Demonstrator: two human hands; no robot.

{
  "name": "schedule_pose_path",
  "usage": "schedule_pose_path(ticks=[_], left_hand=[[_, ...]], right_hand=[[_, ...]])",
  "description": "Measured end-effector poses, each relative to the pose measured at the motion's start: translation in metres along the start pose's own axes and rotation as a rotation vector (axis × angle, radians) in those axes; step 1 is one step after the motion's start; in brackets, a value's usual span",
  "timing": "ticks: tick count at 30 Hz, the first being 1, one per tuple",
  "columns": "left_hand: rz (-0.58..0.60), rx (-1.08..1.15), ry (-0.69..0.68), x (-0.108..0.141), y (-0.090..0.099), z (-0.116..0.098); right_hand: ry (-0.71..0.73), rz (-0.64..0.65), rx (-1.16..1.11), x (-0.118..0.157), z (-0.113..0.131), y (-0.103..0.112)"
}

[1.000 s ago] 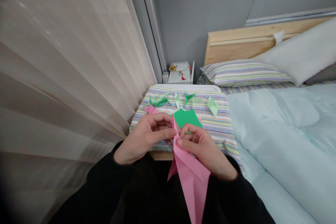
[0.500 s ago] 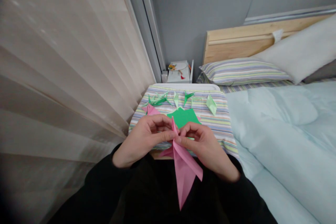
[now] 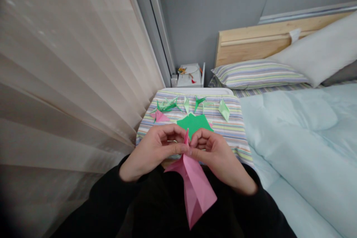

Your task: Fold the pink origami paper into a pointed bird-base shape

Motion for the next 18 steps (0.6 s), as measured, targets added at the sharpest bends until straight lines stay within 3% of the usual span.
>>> schedule_pose_path(ticks=[8, 13, 18], left_hand=[[-0.019, -0.087, -0.038, -0.001, 0.005, -0.003], [-0.047, -0.074, -0.082, 0.001, 0.002, -0.007], [-0.026, -0.028, 0.035, 0.007, -0.001, 0.0]], right_hand=[[0.094, -0.116, 0.043, 0.009, 0.014, 0.003], [0.061, -0.127, 0.106, 0.017, 0.022, 0.001], [0.085, -0.094, 0.154, 0.014, 0.039, 0.001]])
Point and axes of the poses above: each hand's wrist, its own x-axis away from the middle knuckle, its own y-axis out of the back of the hand, z = x × y, the point moved 6 cm from there along -x, towards the middle knuckle, and after that the axes turned 10 degrees about x, right-handed, at the moved point
